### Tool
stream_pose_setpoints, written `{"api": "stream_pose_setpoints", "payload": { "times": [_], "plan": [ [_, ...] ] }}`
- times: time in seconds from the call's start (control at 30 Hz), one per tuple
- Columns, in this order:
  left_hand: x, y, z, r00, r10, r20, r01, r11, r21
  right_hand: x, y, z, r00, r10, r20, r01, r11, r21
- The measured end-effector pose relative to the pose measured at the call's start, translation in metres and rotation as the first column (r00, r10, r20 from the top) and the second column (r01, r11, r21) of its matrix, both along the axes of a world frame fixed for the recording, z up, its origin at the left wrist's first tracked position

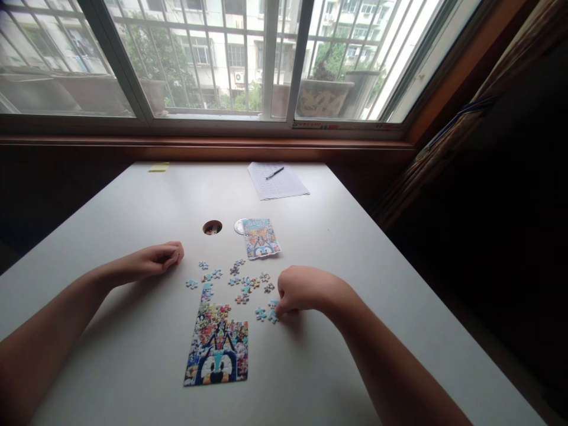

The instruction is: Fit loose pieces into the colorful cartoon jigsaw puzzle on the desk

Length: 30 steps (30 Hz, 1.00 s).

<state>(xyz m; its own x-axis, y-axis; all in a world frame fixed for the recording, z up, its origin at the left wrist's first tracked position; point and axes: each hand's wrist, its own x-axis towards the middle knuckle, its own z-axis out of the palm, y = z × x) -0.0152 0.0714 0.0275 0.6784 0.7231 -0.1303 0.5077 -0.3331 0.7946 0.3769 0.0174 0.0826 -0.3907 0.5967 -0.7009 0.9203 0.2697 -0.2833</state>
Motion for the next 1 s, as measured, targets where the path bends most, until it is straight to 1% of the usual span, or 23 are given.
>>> {"api": "stream_pose_setpoints", "payload": {
  "times": [0.1,0.17,0.23,0.3,0.4,0.6,0.67,0.77,0.87,1.0],
  "plan": [
    [0.0,0.0,-0.001,1.0,-0.002,0.002,0.002,1.0,0.0,0.003,0.0,0.0,0.998,0.026,-0.051,-0.023,0.998,0.056],
    [0.0,0.0,-0.001,1.0,0.001,0.005,-0.001,1.0,-0.003,0.003,-0.001,-0.001,0.989,0.081,-0.126,-0.066,0.99,0.123],
    [0.0,-0.001,0.0,1.0,0.006,0.01,-0.006,1.0,-0.01,0.001,-0.003,-0.001,0.962,0.154,-0.227,-0.115,0.978,0.177],
    [0.0,-0.001,0.0,1.0,0.007,0.011,-0.007,1.0,-0.019,-0.004,-0.005,-0.002,0.928,0.209,-0.308,-0.153,0.969,0.195],
    [-0.001,-0.001,0.0,1.0,0.007,0.01,-0.007,1.0,-0.019,-0.011,-0.007,-0.005,0.906,0.235,-0.352,-0.181,0.967,0.178],
    [-0.001,-0.001,0.0,1.0,0.012,-0.003,-0.012,1.0,-0.015,-0.015,-0.008,-0.013,0.891,0.271,-0.365,-0.215,0.959,0.185],
    [-0.001,-0.001,0.0,1.0,0.011,-0.001,-0.011,1.0,-0.019,-0.015,-0.007,-0.015,0.899,0.263,-0.35,-0.205,0.959,0.196],
    [-0.001,-0.001,0.0,1.0,0.013,-0.002,-0.013,1.0,-0.02,-0.015,-0.006,-0.018,0.931,0.219,-0.292,-0.159,0.964,0.214],
    [-0.001,-0.001,-0.001,1.0,0.017,0.001,-0.017,1.0,-0.017,-0.017,-0.005,-0.016,0.952,0.211,-0.222,-0.157,0.958,0.24],
    [-0.001,-0.002,0.0,1.0,0.02,-0.009,-0.02,1.0,-0.016,-0.017,-0.006,-0.007,0.96,0.228,-0.162,-0.173,0.939,0.296]
  ]
}}
